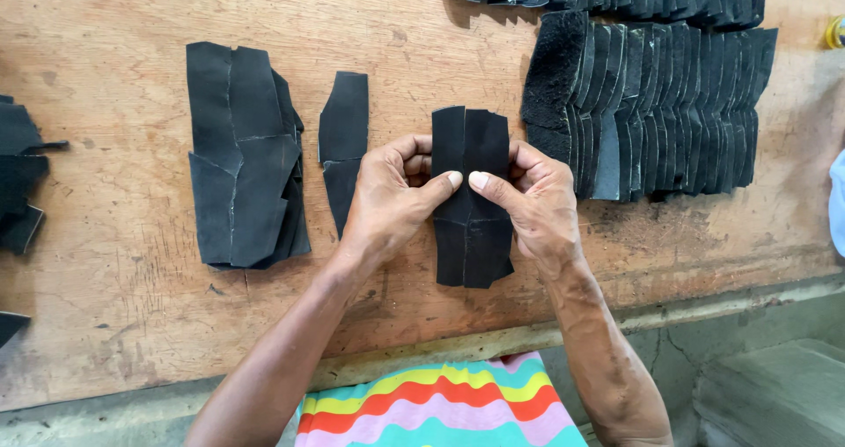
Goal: The person repeatedly picks up two black rubber pieces, aligns their edges, and presses them together on a wooden workbench. The person handles the pieces one at a time, inspecting the alignment before placing them back on the table.
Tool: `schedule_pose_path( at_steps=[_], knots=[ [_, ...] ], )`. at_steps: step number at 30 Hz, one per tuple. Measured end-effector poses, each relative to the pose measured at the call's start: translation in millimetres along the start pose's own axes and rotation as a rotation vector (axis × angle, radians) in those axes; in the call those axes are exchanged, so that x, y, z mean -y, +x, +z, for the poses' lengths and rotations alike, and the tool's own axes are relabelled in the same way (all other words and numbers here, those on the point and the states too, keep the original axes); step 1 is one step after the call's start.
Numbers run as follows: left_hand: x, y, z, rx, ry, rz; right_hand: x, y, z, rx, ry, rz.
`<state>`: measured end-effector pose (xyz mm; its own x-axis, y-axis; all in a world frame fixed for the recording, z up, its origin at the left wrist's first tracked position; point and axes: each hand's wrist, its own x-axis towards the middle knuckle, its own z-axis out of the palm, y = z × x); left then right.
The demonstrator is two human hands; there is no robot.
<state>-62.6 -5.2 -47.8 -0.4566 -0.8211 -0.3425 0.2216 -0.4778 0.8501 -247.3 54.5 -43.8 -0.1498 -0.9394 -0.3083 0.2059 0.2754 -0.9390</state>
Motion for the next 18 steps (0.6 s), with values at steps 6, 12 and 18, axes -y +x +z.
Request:
schedule_pose_path(
  at_steps=[6, 12, 18],
  knots=[
    [0, 1, 0, -0.016, 0.035, -0.021, 1, -1, 2, 0.005, -0.021, 0.002],
    [-2, -3, 3, -0.005, 0.213, 0.041, 25, 1, -2, 0.068, -0.240, 0.169],
    [-3, 1, 5, 0.010, 0.153, -0.009, 46, 14, -16, 0.188, -0.363, 0.176]
  ],
)
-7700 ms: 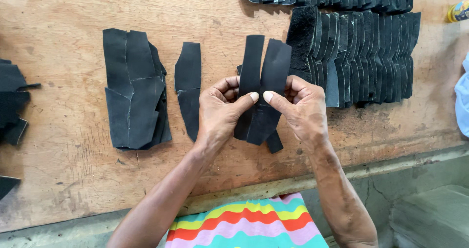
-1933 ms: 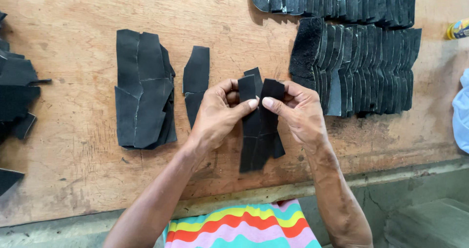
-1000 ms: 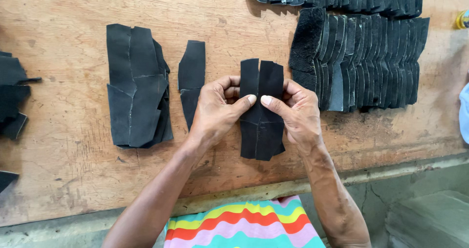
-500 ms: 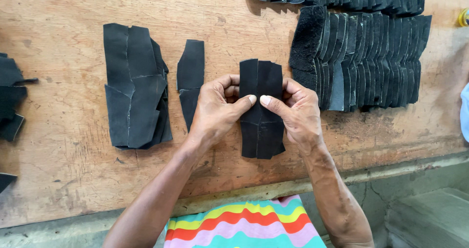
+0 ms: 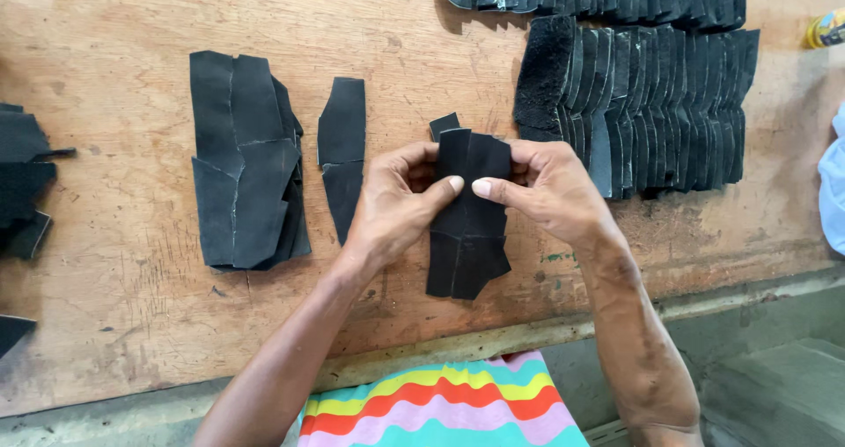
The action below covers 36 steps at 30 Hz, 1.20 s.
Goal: The person repeatedly picks up two black rubber pieces, aligns their edges, and presses them together on a wooden workbench. The person handles the pieces one at a time, inspecting the alignment before placing them back on the table.
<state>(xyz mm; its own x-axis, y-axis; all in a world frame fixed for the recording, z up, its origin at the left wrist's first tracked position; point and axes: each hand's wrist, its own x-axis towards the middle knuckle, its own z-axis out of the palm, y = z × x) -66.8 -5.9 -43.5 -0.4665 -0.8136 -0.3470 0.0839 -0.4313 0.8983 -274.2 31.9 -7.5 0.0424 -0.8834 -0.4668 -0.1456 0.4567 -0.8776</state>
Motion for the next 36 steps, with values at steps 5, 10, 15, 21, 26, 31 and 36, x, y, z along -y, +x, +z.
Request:
schedule_pose_path(
  at_steps=[5, 10, 15, 21, 26, 31, 36],
  knots=[
    [4, 3, -4, -0.037, -0.158, -0.009, -13, 4, 15, -0.041, 0.221, -0.150],
    [8, 3, -5, -0.029, -0.184, 0.009, -22, 3, 22, -0.105, 0.296, -0.164],
    [8, 3, -5, -0.049, -0.154, 0.008, -23, 2, 25, -0.118, 0.317, -0.186],
    [7, 2, -5, -0.044, -0.170, 0.017, -24, 4, 26, -0.118, 0.335, -0.192],
    [6, 0, -5, -0.050, -0.136, 0.019, -24, 4, 25, -0.110, 0.337, -0.195],
    [5, -1, -4, -0.055, -0.129, 0.035, -20, 3, 27, -0.120, 0.356, -0.166],
    [6, -2, -4, -0.056, -0.126, 0.051, -20, 3, 28, -0.134, 0.356, -0.146]
  ],
)
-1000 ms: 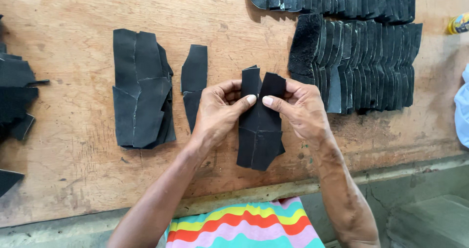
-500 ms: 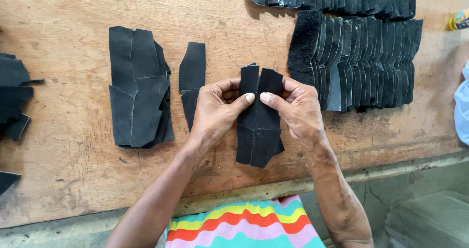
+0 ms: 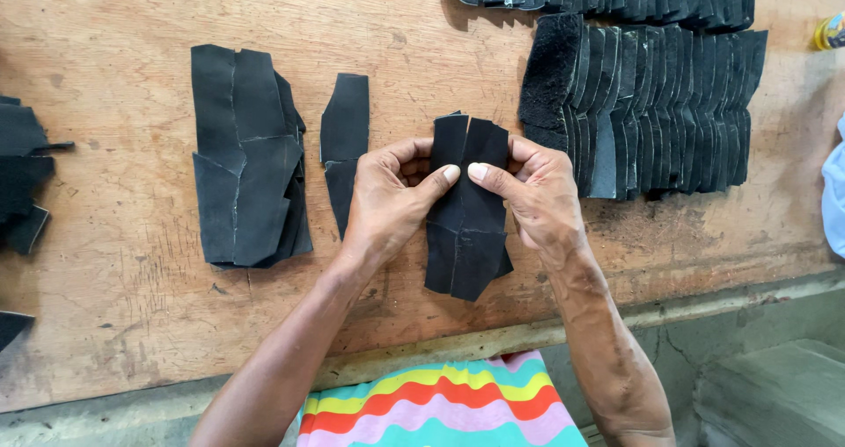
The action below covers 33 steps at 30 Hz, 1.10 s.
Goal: The person repeatedly picks up two black rubber pieces, aligns their edges, and presses them together on a wooden workbench. The person handles the pieces one at a time, inspecting the alignment before placing them back on the table.
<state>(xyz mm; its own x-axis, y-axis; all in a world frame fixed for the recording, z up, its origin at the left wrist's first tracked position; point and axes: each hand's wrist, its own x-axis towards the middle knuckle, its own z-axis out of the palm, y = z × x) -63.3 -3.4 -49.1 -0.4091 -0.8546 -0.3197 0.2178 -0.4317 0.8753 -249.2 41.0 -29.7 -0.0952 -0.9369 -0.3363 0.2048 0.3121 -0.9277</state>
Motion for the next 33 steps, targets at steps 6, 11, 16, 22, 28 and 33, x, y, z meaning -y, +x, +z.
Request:
schedule_pose_path(
  at_steps=[6, 11, 16, 22, 28, 33],
  knots=[
    [1, 1, 2, -0.004, 0.064, 0.043, -4, -1, 0, -0.005, 0.016, -0.003],
    [-2, 5, -1, 0.044, -0.009, 0.011, 4, 2, -3, 0.057, 0.141, 0.122],
    [-5, 6, -1, 0.129, 0.063, -0.054, 21, 7, -24, 0.197, -0.150, 0.148],
    [-5, 6, 0, 0.081, 0.032, -0.102, 14, 10, -27, 0.162, -0.163, 0.132],
    [4, 9, -3, 0.056, -0.098, -0.098, 2, 4, -16, 0.103, -0.038, -0.018],
    [8, 7, -2, 0.030, -0.124, -0.087, -1, -2, -12, 0.046, 0.039, -0.019]
  ],
)
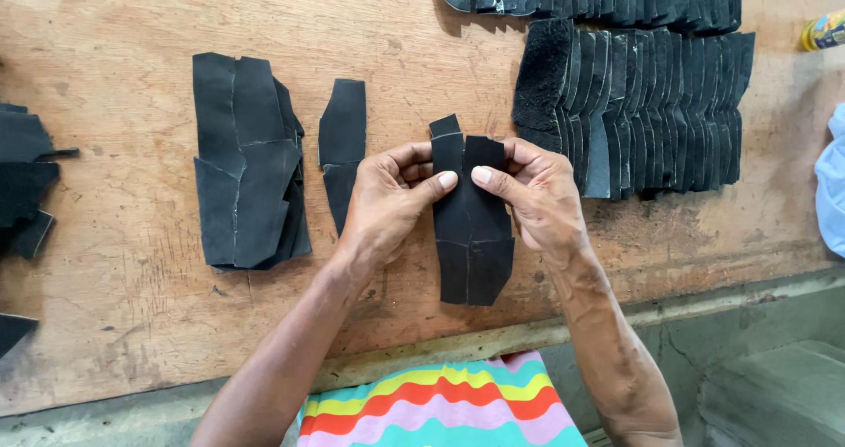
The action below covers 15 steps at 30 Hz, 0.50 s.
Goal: The person repeatedly picks up two black rubber pieces, aligns their edges, and presses them together on a wooden workbench. The person handles the pieces one at a time, inspecting the alignment before placing them back on the table.
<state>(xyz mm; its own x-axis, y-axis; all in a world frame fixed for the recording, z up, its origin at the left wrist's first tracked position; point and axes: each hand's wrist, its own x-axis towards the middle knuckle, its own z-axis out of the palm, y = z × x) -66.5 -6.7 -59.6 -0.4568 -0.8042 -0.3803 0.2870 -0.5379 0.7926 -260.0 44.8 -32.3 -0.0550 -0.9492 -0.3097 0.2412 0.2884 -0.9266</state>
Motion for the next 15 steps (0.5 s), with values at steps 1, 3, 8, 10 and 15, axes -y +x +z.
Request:
schedule_pose_path(
  at_steps=[1, 3, 8, 10, 15],
  knots=[
    [0, 0, 1, -0.003, 0.001, 0.010, 0, 0, 1, -0.011, 0.005, 0.002],
    [-1, -2, 2, -0.013, 0.001, 0.031, -1, 0, 3, -0.027, 0.026, 0.018],
    [-6, -2, 5, -0.028, 0.062, -0.008, -1, 6, -1, -0.055, 0.013, 0.091],
    [-7, -2, 7, -0.032, 0.098, -0.007, -1, 8, -3, -0.062, 0.008, 0.110],
    [-11, -4, 11, -0.026, 0.135, 0.003, -6, 7, -8, -0.071, -0.009, 0.134]
  ],
)
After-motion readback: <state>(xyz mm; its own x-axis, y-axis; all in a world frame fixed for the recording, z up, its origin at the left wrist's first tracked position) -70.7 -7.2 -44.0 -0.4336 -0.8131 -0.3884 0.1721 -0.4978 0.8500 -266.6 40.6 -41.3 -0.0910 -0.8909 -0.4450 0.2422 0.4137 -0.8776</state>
